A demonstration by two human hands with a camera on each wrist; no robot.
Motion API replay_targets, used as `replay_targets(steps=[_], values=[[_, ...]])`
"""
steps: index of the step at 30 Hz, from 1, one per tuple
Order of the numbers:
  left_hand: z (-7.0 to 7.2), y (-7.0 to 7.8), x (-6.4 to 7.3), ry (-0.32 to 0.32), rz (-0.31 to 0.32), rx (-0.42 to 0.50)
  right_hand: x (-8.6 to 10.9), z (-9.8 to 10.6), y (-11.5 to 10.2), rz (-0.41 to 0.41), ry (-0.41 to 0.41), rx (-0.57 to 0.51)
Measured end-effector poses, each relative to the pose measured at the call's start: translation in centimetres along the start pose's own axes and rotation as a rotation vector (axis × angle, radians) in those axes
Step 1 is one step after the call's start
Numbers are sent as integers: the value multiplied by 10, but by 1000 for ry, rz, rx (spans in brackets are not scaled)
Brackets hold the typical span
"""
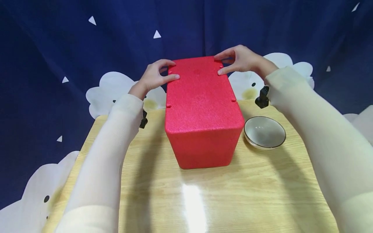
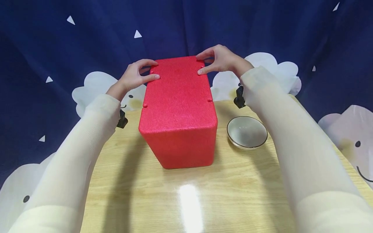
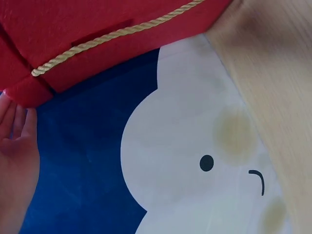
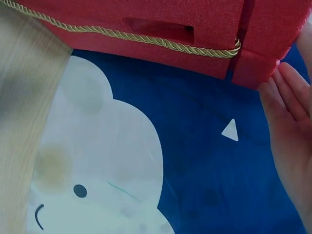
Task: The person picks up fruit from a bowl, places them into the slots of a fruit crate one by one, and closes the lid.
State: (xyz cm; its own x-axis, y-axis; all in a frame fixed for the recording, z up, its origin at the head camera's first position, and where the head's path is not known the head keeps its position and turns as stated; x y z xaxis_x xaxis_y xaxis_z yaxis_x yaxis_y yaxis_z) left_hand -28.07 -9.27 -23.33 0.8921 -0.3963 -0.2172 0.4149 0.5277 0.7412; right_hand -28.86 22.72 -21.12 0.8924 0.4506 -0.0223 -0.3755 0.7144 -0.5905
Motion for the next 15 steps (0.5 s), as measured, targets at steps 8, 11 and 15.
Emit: replay_targets(steps=[8,11,15], values=[[16,0,-6,-55,94,-177,-16,-3,-7,5,-26,64],[21,11,-8,-134,138,-271,-17,-4,-7,16,21,56],[20,27,-4,-194,121,-419,-4,-8,4,-16,174,14]])
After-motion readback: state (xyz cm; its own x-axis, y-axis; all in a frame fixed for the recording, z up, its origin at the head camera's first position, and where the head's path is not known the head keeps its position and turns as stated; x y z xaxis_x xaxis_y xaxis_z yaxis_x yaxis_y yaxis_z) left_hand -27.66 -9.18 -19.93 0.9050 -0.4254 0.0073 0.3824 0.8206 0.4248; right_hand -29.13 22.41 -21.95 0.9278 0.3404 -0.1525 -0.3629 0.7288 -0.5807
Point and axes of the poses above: each hand's wrist, its own x-axis away from the middle knuckle, its own z-axis out of the back of the hand, y = z × x, the point moved 1 cm from there along -x, towards the middle knuckle, and after that the axes turned 5 degrees about x, right-handed, at the moved point
